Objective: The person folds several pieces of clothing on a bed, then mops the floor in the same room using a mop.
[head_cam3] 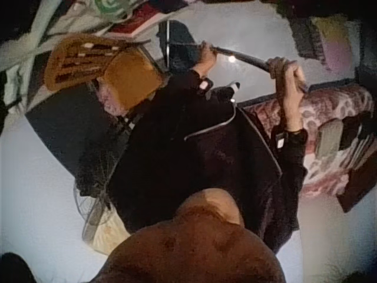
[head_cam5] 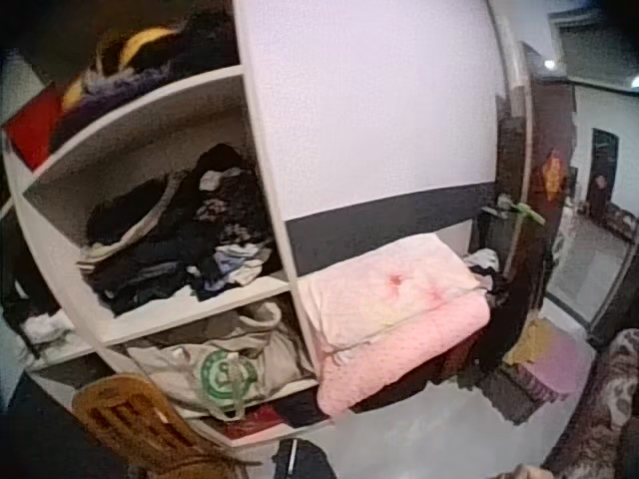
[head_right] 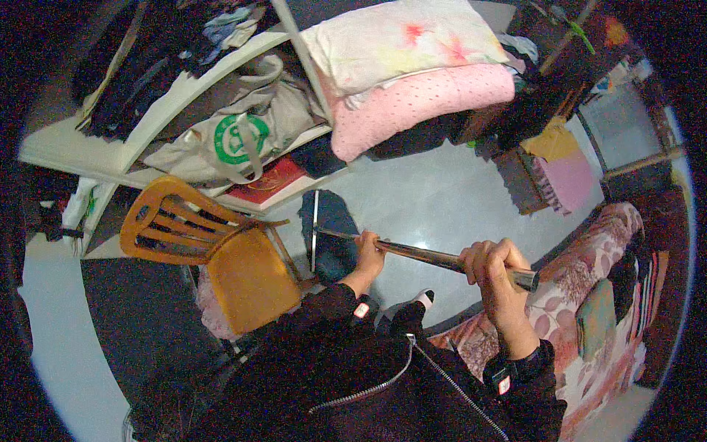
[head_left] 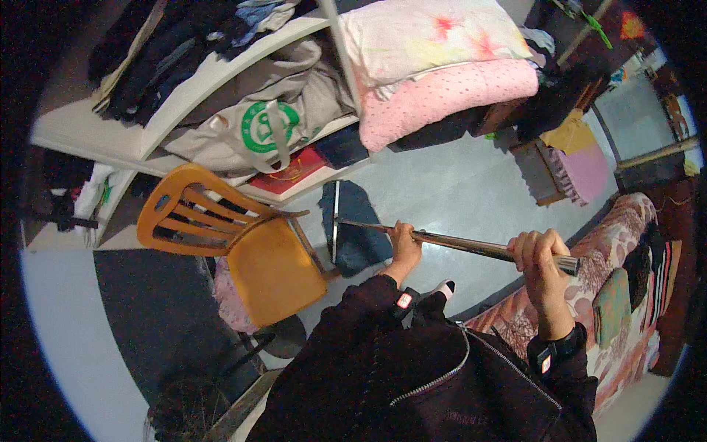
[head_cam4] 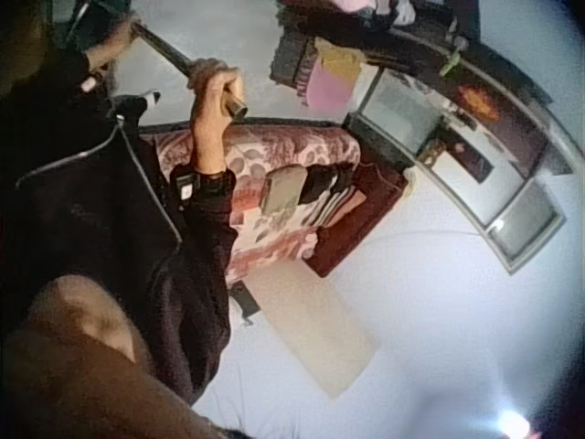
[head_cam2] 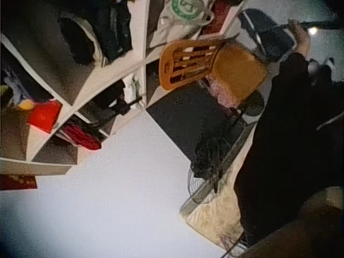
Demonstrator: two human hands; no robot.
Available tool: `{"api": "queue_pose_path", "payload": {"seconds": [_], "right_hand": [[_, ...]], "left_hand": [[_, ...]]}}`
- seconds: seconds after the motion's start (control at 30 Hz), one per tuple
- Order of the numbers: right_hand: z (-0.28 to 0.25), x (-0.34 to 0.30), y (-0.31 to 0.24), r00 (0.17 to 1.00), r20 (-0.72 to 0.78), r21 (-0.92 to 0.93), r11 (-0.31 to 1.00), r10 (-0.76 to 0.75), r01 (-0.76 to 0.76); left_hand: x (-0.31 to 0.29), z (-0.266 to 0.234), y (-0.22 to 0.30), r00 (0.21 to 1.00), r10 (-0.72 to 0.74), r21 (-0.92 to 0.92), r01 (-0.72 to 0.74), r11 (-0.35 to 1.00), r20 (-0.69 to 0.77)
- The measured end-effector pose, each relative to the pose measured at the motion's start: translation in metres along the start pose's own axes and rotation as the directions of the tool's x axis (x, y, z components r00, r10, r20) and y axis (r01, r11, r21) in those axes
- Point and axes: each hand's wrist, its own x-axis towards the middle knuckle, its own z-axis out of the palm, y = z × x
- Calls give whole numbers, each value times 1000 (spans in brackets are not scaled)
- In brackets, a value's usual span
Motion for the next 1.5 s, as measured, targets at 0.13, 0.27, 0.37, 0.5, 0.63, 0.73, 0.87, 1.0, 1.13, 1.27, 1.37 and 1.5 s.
{"api": "queue_pose_path", "payload": {"seconds": [0.13, 0.27, 0.37, 0.5, 0.63, 0.73, 0.87, 1.0, 1.13, 1.27, 1.37, 1.5], "right_hand": [[-43, -17, -16, 997, -69, -19, 1000, -20, 19], [-93, -38, -37, 980, -191, -73, 996, -59, 46], [-134, -60, -51, 956, -283, -80, 996, -69, 48], [-186, -93, -61, 880, -463, -128, 990, -109, 55], [-229, -128, -70, 823, -540, -181, 980, -173, 88], [-251, -156, -78, 780, -584, -237, 966, -224, 100], [-274, -178, -82, 773, -587, -312, 948, -241, 58], [-294, -169, -80, 808, -537, -266, 958, -242, 111], [-307, -139, -74, 802, -569, -176, 980, -182, 98], [-296, -113, -54, 885, -439, -118, 987, -154, 113], [-285, -98, -35, 909, -414, -47, 998, -55, 39], [-276, -81, -6, 969, -248, 35, 999, 0, 9]], "left_hand": [[13, 60, 14, 996, -78, -417, 91, 904, 50], [4, 119, 54, 984, 137, -103, -125, 987, 116], [6, 167, 88, 940, 146, -106, -118, 987, 310], [1, 234, 138, 916, 223, -128, -190, 973, 335], [3, 293, 184, 771, 293, -169, -239, 956, 565], [-15, 331, 220, 711, 405, -236, -330, 914, 575], [-18, 348, 265, 608, 495, -259, -436, 862, 621], [0, 329, 286, 555, 433, -118, -513, 850, 710], [17, 299, 274, 625, 451, -111, -505, 856, 637], [29, 251, 228, 684, 425, -86, -471, 878, 593], [30, 216, 192, 768, 312, 7, -380, 925, 559], [17, 170, 133, 809, 254, 111, -363, 925, 530]]}}
